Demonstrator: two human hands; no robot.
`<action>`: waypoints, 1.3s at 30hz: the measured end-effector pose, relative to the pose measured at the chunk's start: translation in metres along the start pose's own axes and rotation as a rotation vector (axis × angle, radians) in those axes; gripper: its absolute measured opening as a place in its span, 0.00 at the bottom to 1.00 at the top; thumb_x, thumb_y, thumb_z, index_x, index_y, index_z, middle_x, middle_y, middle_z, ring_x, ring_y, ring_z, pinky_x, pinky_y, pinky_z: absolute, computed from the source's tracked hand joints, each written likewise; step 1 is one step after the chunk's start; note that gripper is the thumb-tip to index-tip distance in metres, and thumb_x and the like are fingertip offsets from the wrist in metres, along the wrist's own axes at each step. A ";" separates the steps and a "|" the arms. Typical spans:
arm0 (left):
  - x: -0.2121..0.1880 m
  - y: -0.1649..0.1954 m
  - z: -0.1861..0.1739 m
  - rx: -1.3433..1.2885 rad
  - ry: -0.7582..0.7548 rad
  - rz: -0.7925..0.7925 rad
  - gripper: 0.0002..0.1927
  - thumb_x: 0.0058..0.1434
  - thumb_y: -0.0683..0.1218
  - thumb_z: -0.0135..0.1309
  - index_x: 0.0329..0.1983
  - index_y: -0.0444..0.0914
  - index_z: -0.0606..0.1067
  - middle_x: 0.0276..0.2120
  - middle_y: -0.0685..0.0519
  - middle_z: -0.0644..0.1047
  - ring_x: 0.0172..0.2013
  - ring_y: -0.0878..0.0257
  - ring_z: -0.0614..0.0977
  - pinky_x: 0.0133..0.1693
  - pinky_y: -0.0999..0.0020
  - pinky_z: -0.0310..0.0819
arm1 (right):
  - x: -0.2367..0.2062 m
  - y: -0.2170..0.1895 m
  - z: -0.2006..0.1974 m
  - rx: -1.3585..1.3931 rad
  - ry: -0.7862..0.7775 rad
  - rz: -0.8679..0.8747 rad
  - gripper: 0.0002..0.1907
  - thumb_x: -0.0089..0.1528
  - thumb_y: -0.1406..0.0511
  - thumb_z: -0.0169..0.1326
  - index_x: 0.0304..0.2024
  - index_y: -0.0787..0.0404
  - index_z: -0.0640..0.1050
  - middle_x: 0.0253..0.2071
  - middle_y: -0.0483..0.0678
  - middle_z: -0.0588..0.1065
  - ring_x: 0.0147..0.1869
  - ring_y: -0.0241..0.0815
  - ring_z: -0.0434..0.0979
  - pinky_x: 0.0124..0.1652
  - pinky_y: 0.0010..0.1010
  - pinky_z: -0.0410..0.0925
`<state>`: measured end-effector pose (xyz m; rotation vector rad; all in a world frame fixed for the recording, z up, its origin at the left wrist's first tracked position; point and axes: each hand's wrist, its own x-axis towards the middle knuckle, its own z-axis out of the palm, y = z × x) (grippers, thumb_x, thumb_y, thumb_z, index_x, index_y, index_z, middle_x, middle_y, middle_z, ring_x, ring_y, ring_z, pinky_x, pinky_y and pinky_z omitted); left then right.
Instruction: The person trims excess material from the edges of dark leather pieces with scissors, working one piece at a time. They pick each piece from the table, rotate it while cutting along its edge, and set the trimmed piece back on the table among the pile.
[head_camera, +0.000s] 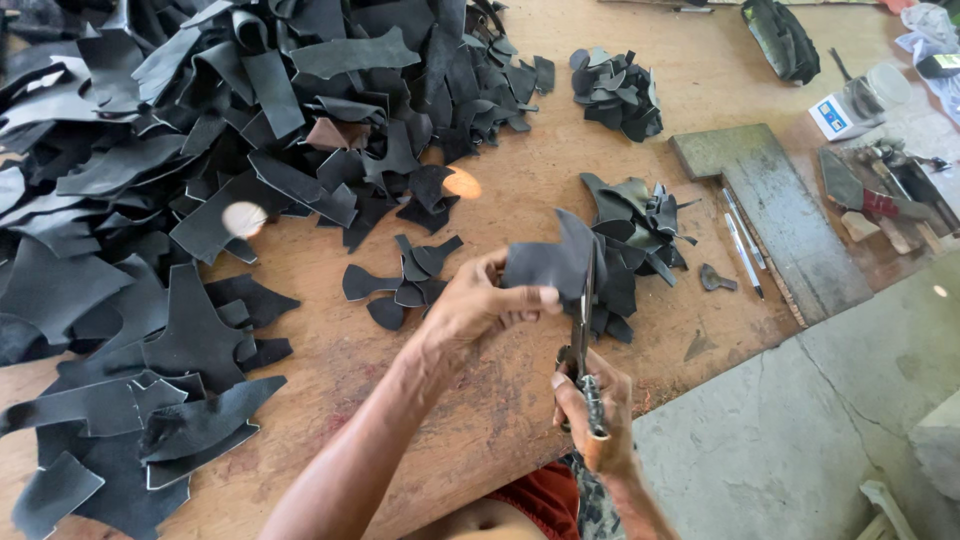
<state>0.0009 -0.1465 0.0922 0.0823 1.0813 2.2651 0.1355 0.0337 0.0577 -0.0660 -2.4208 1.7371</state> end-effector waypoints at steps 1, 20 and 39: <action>0.003 -0.007 0.001 -0.149 0.038 -0.055 0.21 0.51 0.36 0.64 0.50 0.36 0.77 0.34 0.44 0.83 0.32 0.61 0.85 0.34 0.73 0.81 | 0.000 -0.002 0.002 0.013 0.018 0.012 0.06 0.60 0.65 0.52 0.31 0.62 0.75 0.17 0.44 0.70 0.13 0.31 0.69 0.15 0.26 0.67; -0.009 0.018 0.013 0.542 -0.039 0.316 0.11 0.65 0.39 0.56 0.48 0.31 0.69 0.36 0.48 0.81 0.33 0.66 0.84 0.36 0.68 0.85 | 0.014 -0.048 -0.017 -0.233 -0.271 0.063 0.16 0.61 0.53 0.49 0.41 0.57 0.72 0.28 0.44 0.68 0.26 0.34 0.65 0.26 0.33 0.64; -0.011 0.029 0.004 0.526 -0.101 0.325 0.12 0.67 0.42 0.54 0.50 0.32 0.67 0.34 0.47 0.80 0.33 0.65 0.84 0.35 0.68 0.86 | 0.020 -0.057 -0.010 -0.214 -0.284 0.100 0.21 0.58 0.51 0.51 0.37 0.63 0.74 0.26 0.48 0.71 0.28 0.39 0.75 0.29 0.36 0.72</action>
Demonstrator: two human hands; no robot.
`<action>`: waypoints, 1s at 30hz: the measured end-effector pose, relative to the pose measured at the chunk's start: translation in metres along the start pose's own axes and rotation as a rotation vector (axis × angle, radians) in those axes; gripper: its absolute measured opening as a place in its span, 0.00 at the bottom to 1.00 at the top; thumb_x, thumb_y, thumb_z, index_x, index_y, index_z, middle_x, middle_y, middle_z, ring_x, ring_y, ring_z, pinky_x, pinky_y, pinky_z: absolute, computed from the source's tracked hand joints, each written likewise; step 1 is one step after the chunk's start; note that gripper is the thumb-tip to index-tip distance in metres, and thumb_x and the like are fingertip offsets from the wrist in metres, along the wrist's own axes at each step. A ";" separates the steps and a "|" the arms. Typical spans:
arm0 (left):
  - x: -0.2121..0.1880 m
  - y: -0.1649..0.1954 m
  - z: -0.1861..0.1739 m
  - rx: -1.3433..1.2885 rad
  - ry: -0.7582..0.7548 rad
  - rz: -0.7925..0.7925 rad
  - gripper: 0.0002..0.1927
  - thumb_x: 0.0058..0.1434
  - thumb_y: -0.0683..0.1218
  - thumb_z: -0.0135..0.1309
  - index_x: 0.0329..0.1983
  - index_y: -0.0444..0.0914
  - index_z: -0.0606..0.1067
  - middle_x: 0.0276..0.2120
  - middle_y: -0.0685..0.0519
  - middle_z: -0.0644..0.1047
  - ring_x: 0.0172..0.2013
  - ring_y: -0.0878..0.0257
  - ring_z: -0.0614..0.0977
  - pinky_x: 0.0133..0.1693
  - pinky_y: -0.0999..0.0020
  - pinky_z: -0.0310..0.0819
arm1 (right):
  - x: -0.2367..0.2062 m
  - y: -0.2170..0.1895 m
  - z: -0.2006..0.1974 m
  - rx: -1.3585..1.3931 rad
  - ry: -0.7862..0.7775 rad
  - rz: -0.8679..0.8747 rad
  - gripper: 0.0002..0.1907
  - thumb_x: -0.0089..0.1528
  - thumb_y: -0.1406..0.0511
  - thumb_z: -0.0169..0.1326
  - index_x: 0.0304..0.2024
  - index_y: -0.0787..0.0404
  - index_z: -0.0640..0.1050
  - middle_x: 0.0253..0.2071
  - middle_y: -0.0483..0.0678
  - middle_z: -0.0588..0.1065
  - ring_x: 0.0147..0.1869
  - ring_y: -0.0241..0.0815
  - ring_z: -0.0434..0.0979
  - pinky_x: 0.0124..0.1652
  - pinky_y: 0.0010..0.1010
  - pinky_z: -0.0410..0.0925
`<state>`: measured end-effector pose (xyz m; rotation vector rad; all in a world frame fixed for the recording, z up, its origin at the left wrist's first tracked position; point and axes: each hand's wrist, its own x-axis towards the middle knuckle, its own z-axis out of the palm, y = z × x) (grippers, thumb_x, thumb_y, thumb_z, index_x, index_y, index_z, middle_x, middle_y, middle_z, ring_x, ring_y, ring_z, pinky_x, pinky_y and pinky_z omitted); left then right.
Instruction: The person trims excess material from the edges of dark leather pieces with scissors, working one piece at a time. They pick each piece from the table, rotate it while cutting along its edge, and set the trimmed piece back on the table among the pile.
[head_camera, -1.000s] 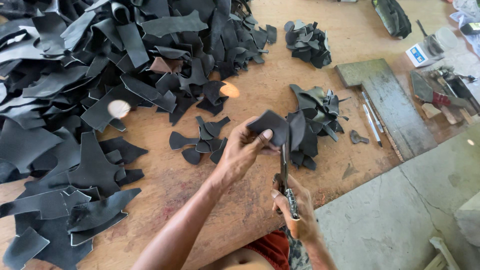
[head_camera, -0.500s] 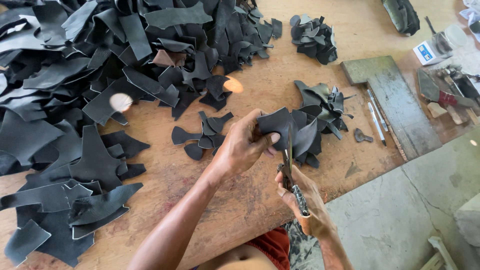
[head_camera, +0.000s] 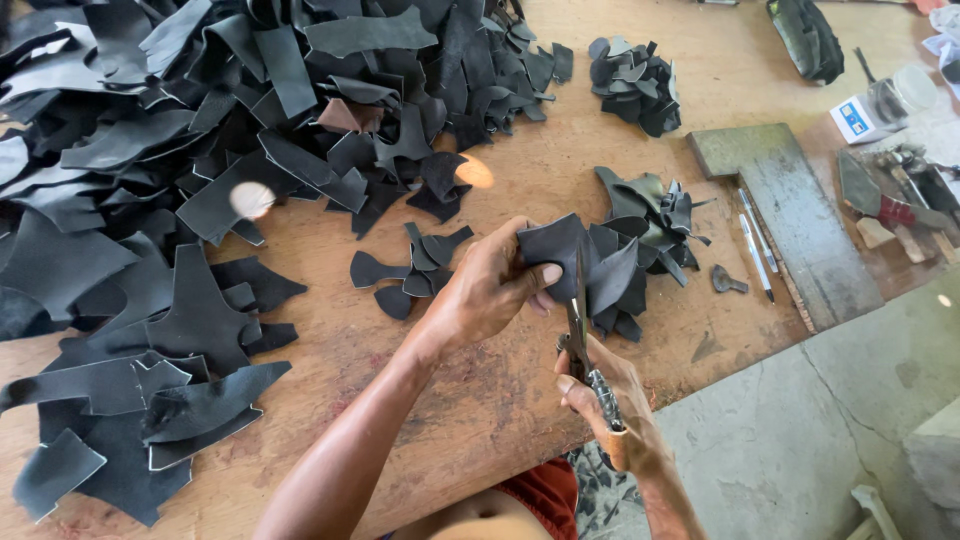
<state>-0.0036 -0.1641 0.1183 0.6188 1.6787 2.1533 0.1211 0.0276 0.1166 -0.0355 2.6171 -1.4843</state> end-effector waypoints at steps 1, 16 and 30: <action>0.000 -0.001 -0.001 0.007 -0.005 -0.004 0.13 0.67 0.42 0.53 0.51 0.33 0.67 0.34 0.47 0.80 0.32 0.65 0.84 0.35 0.68 0.85 | 0.000 0.000 0.000 -0.015 0.004 0.023 0.20 0.58 0.51 0.51 0.36 0.63 0.74 0.25 0.48 0.71 0.27 0.39 0.77 0.28 0.36 0.72; -0.002 -0.001 -0.004 -0.022 -0.017 0.018 0.14 0.68 0.44 0.52 0.52 0.33 0.66 0.34 0.48 0.79 0.32 0.64 0.85 0.35 0.68 0.85 | -0.001 0.000 0.007 0.082 0.059 0.080 0.09 0.55 0.64 0.53 0.29 0.65 0.73 0.18 0.45 0.68 0.18 0.35 0.71 0.21 0.31 0.68; -0.001 -0.003 -0.002 -0.029 -0.010 -0.005 0.12 0.68 0.44 0.53 0.50 0.33 0.67 0.34 0.47 0.79 0.32 0.63 0.85 0.35 0.68 0.86 | -0.006 0.005 0.008 0.134 0.083 -0.019 0.09 0.56 0.65 0.51 0.26 0.66 0.73 0.17 0.43 0.67 0.15 0.32 0.68 0.17 0.27 0.64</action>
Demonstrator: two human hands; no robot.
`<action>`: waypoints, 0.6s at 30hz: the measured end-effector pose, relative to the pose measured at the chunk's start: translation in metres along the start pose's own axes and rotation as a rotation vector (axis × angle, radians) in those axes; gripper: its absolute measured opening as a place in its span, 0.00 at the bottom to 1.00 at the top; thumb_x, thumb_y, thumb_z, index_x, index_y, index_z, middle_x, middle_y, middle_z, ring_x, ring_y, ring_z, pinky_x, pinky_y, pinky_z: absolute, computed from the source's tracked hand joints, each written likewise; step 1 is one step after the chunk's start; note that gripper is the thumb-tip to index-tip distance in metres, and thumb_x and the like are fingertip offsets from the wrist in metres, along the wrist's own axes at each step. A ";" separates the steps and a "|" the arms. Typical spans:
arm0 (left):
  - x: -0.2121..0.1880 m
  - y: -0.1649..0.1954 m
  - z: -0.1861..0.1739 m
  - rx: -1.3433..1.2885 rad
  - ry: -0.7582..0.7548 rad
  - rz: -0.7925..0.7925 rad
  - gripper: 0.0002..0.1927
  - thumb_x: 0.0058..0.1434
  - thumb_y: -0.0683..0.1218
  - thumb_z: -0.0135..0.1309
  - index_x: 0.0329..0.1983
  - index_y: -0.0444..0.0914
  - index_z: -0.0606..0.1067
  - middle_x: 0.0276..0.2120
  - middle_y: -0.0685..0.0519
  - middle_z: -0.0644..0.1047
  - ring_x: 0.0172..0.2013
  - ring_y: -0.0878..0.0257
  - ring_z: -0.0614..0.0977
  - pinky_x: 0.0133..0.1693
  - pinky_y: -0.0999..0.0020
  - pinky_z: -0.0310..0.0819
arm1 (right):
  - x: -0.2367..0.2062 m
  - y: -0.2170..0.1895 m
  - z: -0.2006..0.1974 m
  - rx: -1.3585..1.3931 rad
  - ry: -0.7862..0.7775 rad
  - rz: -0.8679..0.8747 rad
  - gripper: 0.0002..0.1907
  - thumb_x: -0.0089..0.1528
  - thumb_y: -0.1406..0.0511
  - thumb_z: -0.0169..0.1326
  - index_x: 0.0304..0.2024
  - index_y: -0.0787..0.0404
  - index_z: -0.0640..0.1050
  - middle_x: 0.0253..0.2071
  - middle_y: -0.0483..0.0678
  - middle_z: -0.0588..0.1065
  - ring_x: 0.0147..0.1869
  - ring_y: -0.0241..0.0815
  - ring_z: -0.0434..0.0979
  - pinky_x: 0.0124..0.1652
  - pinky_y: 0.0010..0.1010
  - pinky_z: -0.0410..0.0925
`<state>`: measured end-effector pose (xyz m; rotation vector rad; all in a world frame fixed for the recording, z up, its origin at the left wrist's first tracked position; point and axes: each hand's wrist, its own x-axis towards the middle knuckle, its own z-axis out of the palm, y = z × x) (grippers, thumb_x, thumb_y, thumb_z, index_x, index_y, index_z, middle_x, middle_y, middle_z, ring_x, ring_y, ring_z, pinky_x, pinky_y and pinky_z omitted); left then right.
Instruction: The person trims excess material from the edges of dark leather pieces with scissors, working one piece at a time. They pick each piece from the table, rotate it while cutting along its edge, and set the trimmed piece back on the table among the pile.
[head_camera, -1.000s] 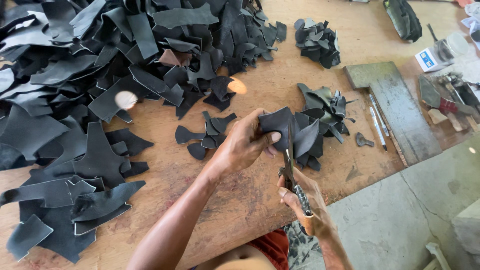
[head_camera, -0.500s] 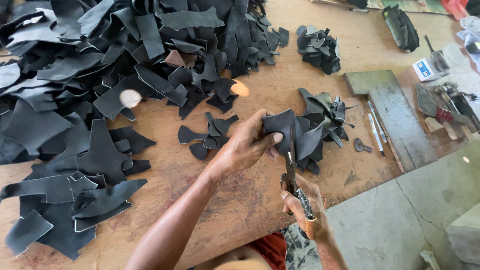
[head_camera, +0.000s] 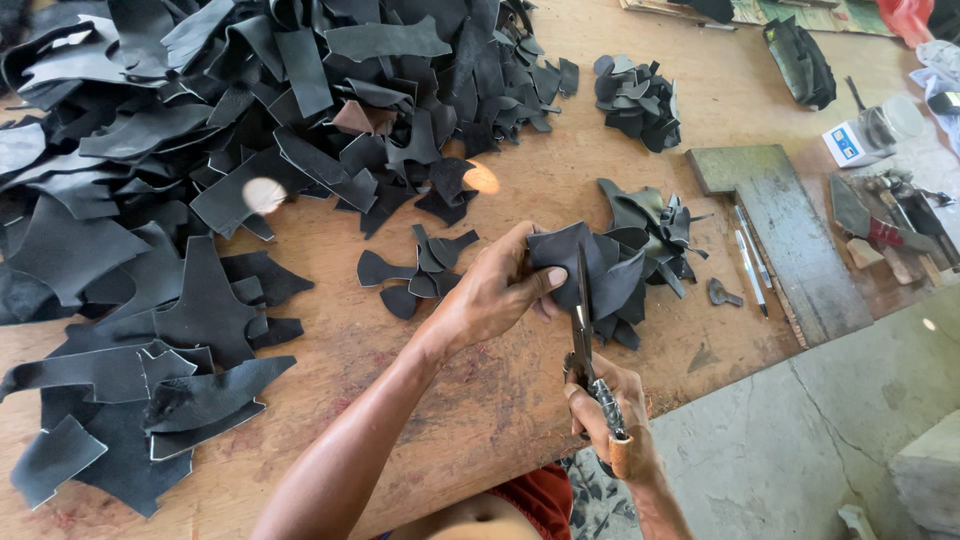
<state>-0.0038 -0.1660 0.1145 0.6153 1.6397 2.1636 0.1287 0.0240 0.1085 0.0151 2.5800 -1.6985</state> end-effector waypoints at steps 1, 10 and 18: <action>0.000 0.000 0.000 0.007 0.002 -0.007 0.13 0.68 0.44 0.53 0.50 0.33 0.67 0.34 0.47 0.80 0.32 0.63 0.85 0.34 0.68 0.86 | 0.000 0.001 0.000 -0.006 0.006 0.001 0.09 0.56 0.65 0.50 0.26 0.66 0.74 0.17 0.43 0.67 0.15 0.32 0.68 0.16 0.27 0.64; 0.000 0.000 0.000 -0.003 0.006 -0.030 0.13 0.67 0.44 0.53 0.50 0.33 0.67 0.34 0.48 0.79 0.32 0.63 0.85 0.34 0.68 0.86 | -0.001 0.014 0.001 0.038 0.023 -0.036 0.06 0.55 0.68 0.50 0.27 0.65 0.74 0.17 0.42 0.69 0.14 0.30 0.66 0.14 0.25 0.65; 0.001 -0.001 0.004 -0.011 0.046 -0.014 0.12 0.69 0.46 0.52 0.48 0.34 0.70 0.32 0.50 0.79 0.30 0.66 0.83 0.33 0.70 0.84 | 0.003 0.033 -0.001 -0.019 0.033 -0.018 0.06 0.57 0.69 0.50 0.25 0.64 0.73 0.15 0.44 0.68 0.10 0.32 0.64 0.12 0.27 0.64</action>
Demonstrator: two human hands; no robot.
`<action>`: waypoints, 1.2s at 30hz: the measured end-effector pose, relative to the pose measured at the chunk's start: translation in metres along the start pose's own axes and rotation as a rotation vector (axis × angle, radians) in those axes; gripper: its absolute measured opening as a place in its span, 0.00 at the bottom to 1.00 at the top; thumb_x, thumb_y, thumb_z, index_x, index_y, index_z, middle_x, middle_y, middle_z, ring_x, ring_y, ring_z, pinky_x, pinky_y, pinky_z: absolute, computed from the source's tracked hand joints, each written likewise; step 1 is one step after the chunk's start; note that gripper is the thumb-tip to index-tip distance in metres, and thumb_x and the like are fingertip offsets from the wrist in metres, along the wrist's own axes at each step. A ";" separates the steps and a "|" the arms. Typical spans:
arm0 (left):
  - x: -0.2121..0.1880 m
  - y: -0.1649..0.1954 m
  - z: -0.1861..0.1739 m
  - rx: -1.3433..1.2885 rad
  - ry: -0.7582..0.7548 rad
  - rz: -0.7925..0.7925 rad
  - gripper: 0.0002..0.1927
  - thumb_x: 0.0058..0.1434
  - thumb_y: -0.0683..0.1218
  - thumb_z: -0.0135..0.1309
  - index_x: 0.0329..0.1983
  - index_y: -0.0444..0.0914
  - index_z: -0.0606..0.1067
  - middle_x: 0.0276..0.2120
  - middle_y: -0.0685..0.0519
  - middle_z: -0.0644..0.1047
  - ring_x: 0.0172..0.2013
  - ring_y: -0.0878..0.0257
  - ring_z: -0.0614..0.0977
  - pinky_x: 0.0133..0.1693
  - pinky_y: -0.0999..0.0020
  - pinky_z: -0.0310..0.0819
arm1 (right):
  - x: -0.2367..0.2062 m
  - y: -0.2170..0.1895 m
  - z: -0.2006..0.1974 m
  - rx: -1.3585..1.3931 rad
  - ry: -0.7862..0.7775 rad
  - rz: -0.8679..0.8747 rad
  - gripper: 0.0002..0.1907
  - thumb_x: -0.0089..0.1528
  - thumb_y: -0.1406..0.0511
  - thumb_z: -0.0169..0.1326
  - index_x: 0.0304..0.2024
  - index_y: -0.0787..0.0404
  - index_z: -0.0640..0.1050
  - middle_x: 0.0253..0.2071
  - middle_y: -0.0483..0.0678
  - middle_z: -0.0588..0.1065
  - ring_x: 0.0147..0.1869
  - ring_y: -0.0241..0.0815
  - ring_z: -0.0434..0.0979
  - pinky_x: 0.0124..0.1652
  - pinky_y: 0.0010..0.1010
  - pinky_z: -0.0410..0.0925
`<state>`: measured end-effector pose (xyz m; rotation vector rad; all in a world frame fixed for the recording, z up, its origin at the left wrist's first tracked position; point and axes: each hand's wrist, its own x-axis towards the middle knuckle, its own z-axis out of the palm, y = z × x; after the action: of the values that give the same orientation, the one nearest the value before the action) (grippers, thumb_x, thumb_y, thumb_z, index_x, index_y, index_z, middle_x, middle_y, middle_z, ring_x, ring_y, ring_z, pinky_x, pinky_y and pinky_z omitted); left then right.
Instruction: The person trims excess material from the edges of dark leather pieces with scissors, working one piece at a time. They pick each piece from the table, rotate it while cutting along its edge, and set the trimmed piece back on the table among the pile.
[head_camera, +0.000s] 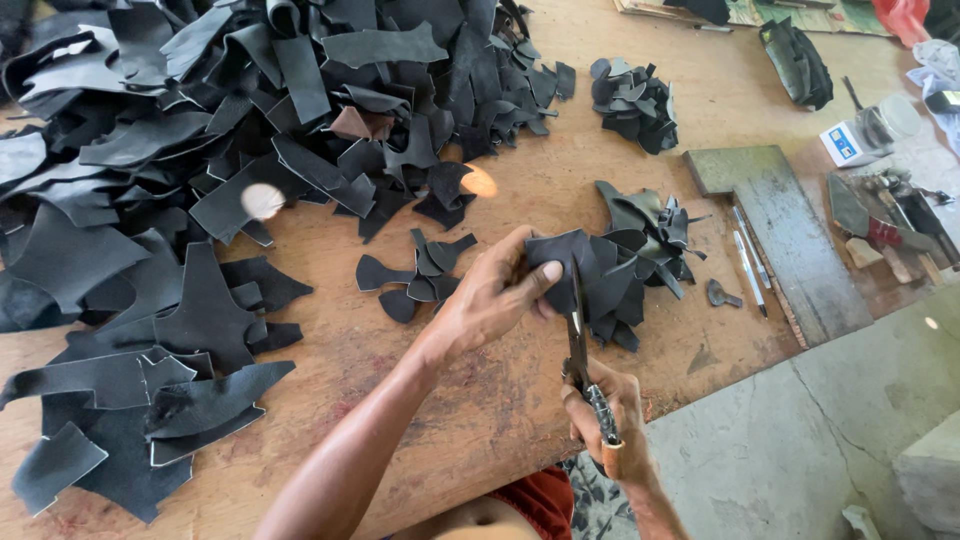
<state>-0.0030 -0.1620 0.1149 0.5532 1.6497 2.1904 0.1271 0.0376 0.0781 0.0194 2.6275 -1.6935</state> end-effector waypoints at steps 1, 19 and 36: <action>0.000 0.001 0.001 0.013 0.031 0.005 0.11 0.69 0.47 0.52 0.47 0.34 0.71 0.31 0.51 0.79 0.29 0.67 0.83 0.32 0.70 0.83 | 0.000 0.002 0.000 0.020 -0.006 -0.010 0.06 0.58 0.69 0.51 0.26 0.64 0.73 0.15 0.43 0.67 0.10 0.32 0.64 0.13 0.28 0.64; -0.019 0.013 0.025 -0.122 0.015 -0.016 0.11 0.72 0.49 0.48 0.49 0.36 0.69 0.28 0.53 0.78 0.27 0.70 0.80 0.30 0.72 0.77 | 0.007 -0.060 -0.014 0.062 -0.094 0.074 0.12 0.55 0.62 0.53 0.36 0.64 0.73 0.29 0.47 0.70 0.32 0.37 0.71 0.35 0.34 0.72; -0.022 -0.001 0.039 -0.438 0.050 -0.005 0.09 0.73 0.46 0.48 0.50 0.34 0.68 0.28 0.50 0.78 0.25 0.67 0.81 0.24 0.73 0.75 | 0.007 -0.045 -0.013 0.150 -0.053 0.169 0.05 0.54 0.68 0.51 0.31 0.65 0.73 0.25 0.47 0.69 0.23 0.36 0.68 0.25 0.30 0.66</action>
<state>0.0357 -0.1407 0.1217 0.3704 1.1319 2.4740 0.1195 0.0305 0.1240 0.1899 2.3802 -1.8007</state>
